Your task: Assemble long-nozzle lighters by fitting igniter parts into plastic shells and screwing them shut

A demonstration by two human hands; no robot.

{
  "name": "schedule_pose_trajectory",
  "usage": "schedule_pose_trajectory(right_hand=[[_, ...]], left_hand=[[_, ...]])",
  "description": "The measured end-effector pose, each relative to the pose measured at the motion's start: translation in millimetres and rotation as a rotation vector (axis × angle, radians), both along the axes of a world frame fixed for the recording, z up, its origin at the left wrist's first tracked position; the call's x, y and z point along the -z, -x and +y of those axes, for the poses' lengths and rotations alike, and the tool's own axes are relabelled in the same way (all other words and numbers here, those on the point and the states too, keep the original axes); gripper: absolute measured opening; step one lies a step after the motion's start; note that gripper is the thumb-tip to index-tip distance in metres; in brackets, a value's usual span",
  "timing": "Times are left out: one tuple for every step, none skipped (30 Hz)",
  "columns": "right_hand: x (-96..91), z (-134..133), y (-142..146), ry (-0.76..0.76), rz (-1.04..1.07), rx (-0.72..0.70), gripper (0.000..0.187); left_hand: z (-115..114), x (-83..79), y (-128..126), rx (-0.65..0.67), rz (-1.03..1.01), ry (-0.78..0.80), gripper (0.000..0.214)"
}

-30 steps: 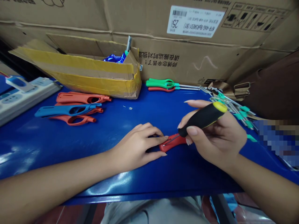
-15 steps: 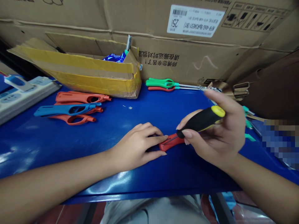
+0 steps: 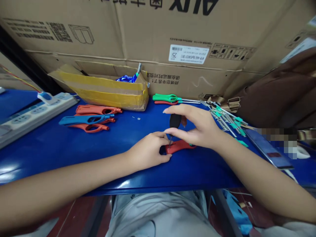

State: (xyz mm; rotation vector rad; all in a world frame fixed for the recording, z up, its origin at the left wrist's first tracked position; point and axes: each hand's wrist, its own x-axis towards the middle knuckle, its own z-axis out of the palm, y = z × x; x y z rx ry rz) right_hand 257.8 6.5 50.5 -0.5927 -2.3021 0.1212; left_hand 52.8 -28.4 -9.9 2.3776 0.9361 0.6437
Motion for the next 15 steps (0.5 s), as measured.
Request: schedule_pose_trajectory(right_hand=[[0.6, 1.7, 0.2, -0.072, -0.019, 0.016, 0.039], [1.5, 2.5, 0.2, -0.111, -0.022, 0.026, 0.037], [2.6, 2.5, 0.2, -0.110, -0.018, 0.022, 0.036], [4.0, 2.0, 0.2, -0.075, 0.001, 0.004, 0.037], [5.6, 1.0, 0.0, -0.016, 0.033, -0.021, 0.038], [7.5, 0.1, -0.3, 0.046, 0.071, -0.043, 0.040], [9.7, -0.7, -0.8, 0.087, 0.111, -0.053, 0.041], [12.2, -1.0, -1.6, 0.090, 0.151, -0.043, 0.039], [14.8, -1.0, -2.8, 0.053, 0.188, -0.014, 0.037], [17.3, -0.6, -4.3, -0.013, 0.212, 0.023, 0.035], [19.7, -0.2, -6.2, -0.090, 0.224, 0.052, 0.036], [21.8, 0.0, -8.0, -0.155, 0.229, 0.066, 0.038], [23.6, -0.2, -9.6, -0.186, 0.227, 0.066, 0.040], [24.9, -0.8, -10.8, -0.178, 0.221, 0.049, 0.043], [25.8, -1.9, -11.1, -0.131, 0.218, 0.024, 0.046]], left_hand=[[-0.3, -1.1, -1.2, -0.010, 0.007, 0.015, 0.022], [-0.6, -1.4, -1.9, -0.021, 0.002, 0.020, 0.021], [-0.9, -0.9, -2.1, -0.032, -0.011, 0.018, 0.021], [-1.0, 0.3, -1.8, -0.036, -0.029, 0.009, 0.022], [-1.0, 2.2, -1.0, -0.034, -0.047, 0.000, 0.024], [-0.8, 4.4, 0.0, -0.024, -0.062, -0.007, 0.027], [-0.3, 6.7, 1.1, -0.012, -0.072, -0.013, 0.028], [0.4, 8.8, 2.3, 0.000, -0.078, -0.015, 0.029], [1.1, 10.6, 3.4, 0.011, -0.080, -0.016, 0.030], [1.7, 12.0, 4.2, 0.019, -0.083, -0.018, 0.030], [2.3, 12.9, 4.8, 0.026, -0.086, -0.023, 0.031], [2.6, 13.4, 5.2, 0.035, -0.087, -0.031, 0.032], [2.8, 13.5, 5.3, 0.044, -0.081, -0.039, 0.033], [2.8, 13.4, 5.4, 0.056, -0.071, -0.045, 0.034], [2.7, 13.2, 5.5, 0.068, -0.060, -0.051, 0.034]])
